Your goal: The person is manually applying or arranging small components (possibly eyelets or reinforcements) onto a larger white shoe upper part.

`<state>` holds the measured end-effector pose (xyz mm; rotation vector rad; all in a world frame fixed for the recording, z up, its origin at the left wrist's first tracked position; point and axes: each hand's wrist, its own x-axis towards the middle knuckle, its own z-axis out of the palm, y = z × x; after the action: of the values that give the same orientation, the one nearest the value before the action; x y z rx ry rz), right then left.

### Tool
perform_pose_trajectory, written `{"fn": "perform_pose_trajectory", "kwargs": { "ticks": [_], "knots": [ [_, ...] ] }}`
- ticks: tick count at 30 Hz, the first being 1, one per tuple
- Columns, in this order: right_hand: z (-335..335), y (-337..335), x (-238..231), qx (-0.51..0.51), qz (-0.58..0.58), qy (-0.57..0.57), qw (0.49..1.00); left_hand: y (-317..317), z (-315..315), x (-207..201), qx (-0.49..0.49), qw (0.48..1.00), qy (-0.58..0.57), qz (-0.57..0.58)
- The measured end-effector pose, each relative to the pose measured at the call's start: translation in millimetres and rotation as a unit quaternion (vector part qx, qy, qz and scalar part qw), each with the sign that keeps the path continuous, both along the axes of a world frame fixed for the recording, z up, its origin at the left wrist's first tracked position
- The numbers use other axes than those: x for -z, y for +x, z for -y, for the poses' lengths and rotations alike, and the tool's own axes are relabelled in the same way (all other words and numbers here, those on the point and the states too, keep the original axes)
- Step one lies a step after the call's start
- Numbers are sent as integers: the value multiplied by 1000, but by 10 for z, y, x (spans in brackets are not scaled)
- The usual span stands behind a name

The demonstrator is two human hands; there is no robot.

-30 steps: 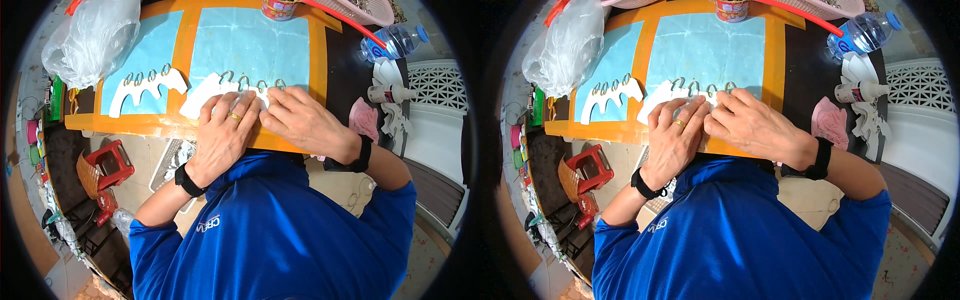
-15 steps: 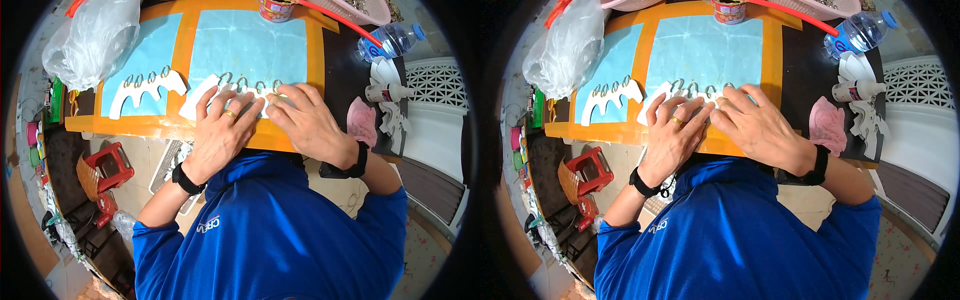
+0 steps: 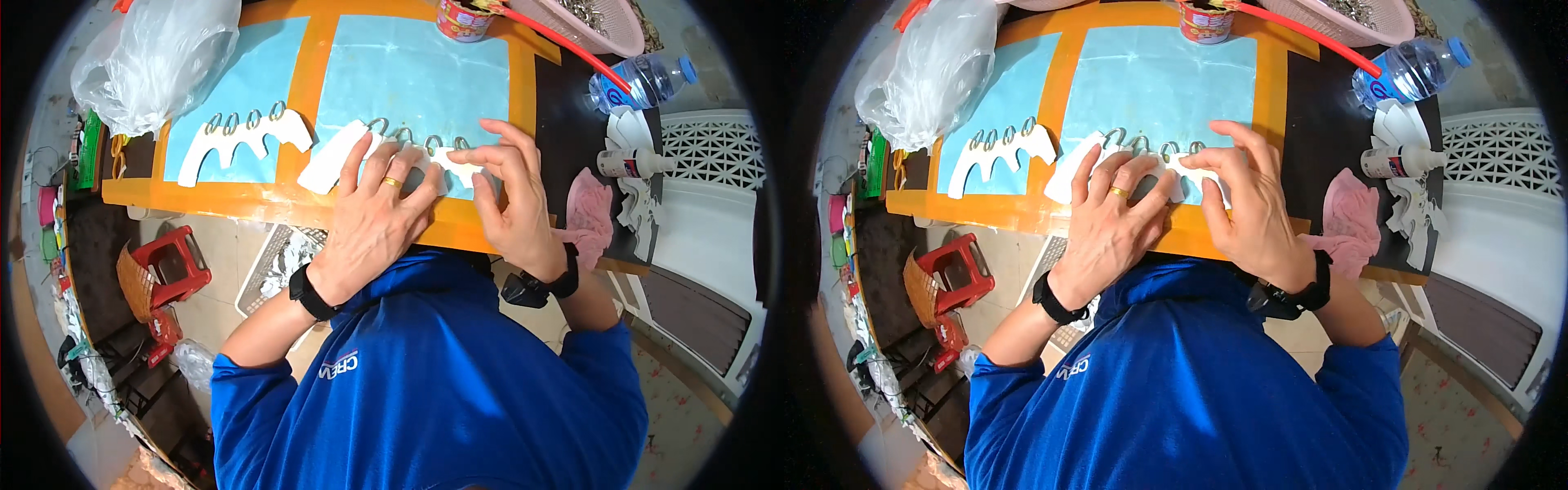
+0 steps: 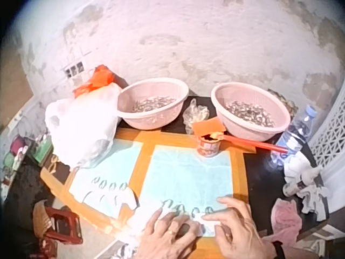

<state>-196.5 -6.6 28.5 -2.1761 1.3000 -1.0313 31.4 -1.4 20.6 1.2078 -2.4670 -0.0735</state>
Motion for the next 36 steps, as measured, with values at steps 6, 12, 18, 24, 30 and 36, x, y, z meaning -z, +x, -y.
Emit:
{"fn": "perform_pose_trajectory", "kwargs": {
  "ticks": [6,12,18,24,30,36],
  "knots": [
    [108,-31,-104,46,104,-157,981,-14,-5,31,-11,1000,7,-27],
    [74,94,23,-69,41,35,996,-36,-24,24,-16,997,34,-73],
    [130,133,-21,-93,-120,-52,987,-58,-63,-22,-34,990,64,-125],
    [156,163,-122,-103,-180,-77,975,-23,-124,-45,-61,986,81,-134],
    [179,152,-134,-108,-162,-71,978,89,25,-82,-30,979,86,-182],
    [177,106,-127,-112,-148,-34,982,244,-18,-81,-52,980,-17,-193]
  ]
}}
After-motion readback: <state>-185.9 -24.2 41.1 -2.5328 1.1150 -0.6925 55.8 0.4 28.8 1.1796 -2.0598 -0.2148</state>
